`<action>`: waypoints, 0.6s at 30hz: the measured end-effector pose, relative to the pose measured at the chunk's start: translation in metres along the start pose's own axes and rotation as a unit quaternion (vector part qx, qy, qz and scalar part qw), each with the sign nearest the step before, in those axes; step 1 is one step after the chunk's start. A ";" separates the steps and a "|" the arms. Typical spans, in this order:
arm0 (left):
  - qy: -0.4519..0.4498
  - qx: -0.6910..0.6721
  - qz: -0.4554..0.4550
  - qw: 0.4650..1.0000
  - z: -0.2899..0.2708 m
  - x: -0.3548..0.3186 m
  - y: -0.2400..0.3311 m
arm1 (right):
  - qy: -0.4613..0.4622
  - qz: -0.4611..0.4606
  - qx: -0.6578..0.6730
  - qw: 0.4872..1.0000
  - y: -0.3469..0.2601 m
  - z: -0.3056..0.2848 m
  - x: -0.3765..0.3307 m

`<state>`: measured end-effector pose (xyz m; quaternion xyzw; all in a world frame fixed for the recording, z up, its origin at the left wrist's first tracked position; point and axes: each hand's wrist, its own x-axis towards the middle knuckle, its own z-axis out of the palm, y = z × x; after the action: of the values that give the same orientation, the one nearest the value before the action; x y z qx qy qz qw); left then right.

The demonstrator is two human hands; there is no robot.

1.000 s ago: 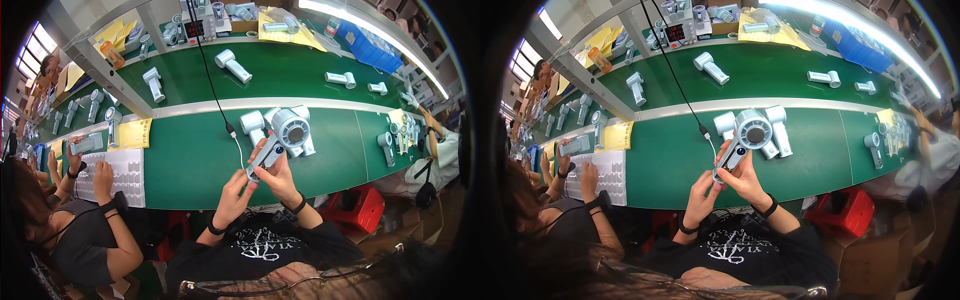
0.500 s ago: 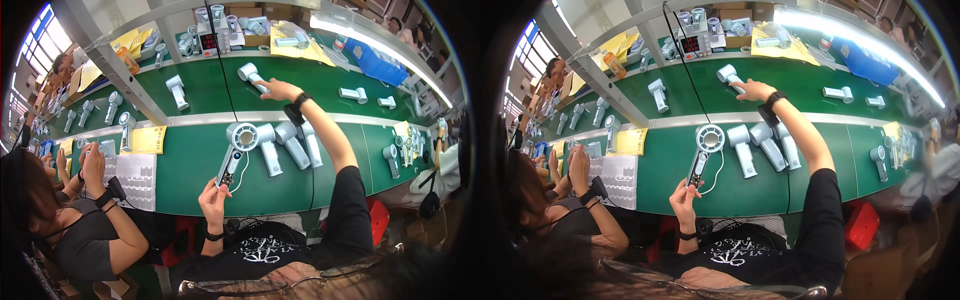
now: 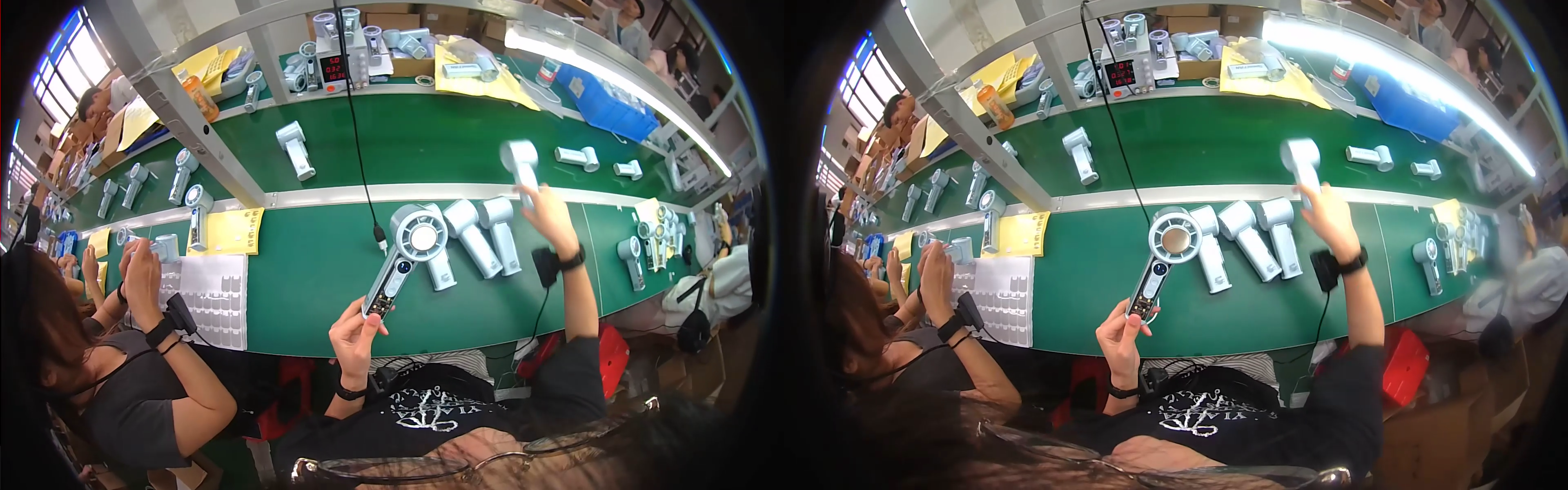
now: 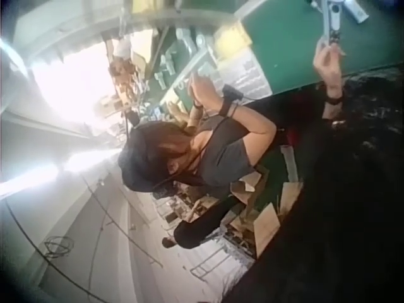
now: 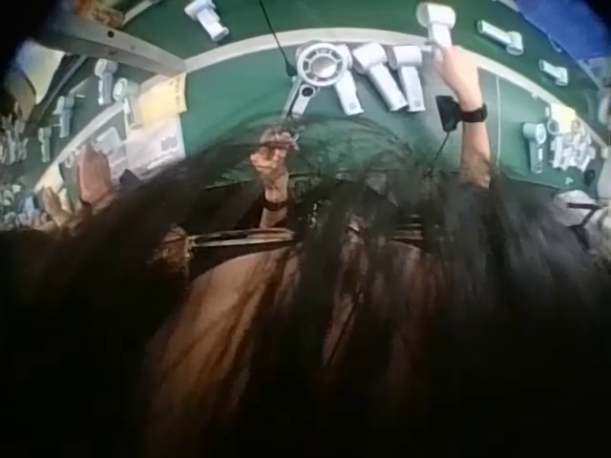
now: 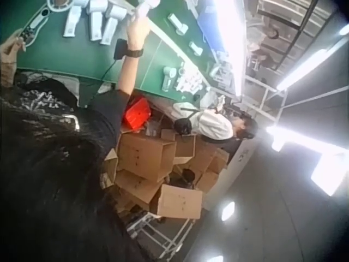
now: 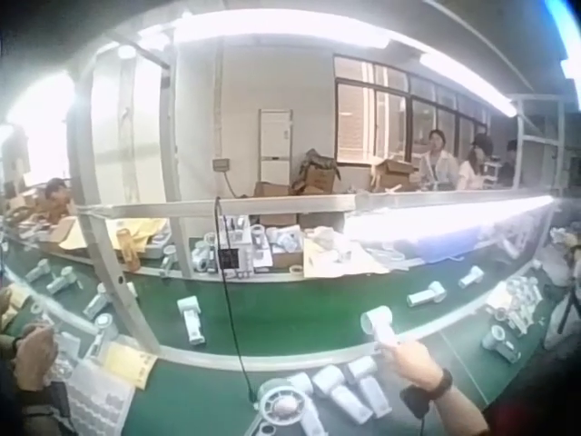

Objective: The person picks up a handheld fan, plugs a cable into it, and presses its buttons before setting it down and repeating the process with another fan.

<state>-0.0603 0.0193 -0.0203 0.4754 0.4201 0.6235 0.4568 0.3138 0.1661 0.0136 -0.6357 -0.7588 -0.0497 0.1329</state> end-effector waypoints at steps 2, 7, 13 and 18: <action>-0.017 -0.002 0.004 1.000 0.003 0.003 -0.001 | -0.095 0.071 -0.008 0.993 0.011 -0.001 -0.046; -0.109 -0.013 0.004 0.994 0.012 0.003 0.002 | -0.115 0.126 0.022 0.985 -0.014 -0.010 -0.100; -0.220 -0.010 -0.046 0.974 0.013 -0.001 0.010 | 0.083 -0.101 0.226 0.965 -0.089 -0.070 -0.075; -0.283 0.002 -0.071 0.957 0.018 -0.002 0.020 | 0.066 -0.304 0.425 0.850 -0.111 -0.070 -0.077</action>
<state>-0.0461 0.0145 0.0014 0.6025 0.3074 0.4288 0.5989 0.2273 0.0552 0.0708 -0.2498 -0.8505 0.1978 0.4184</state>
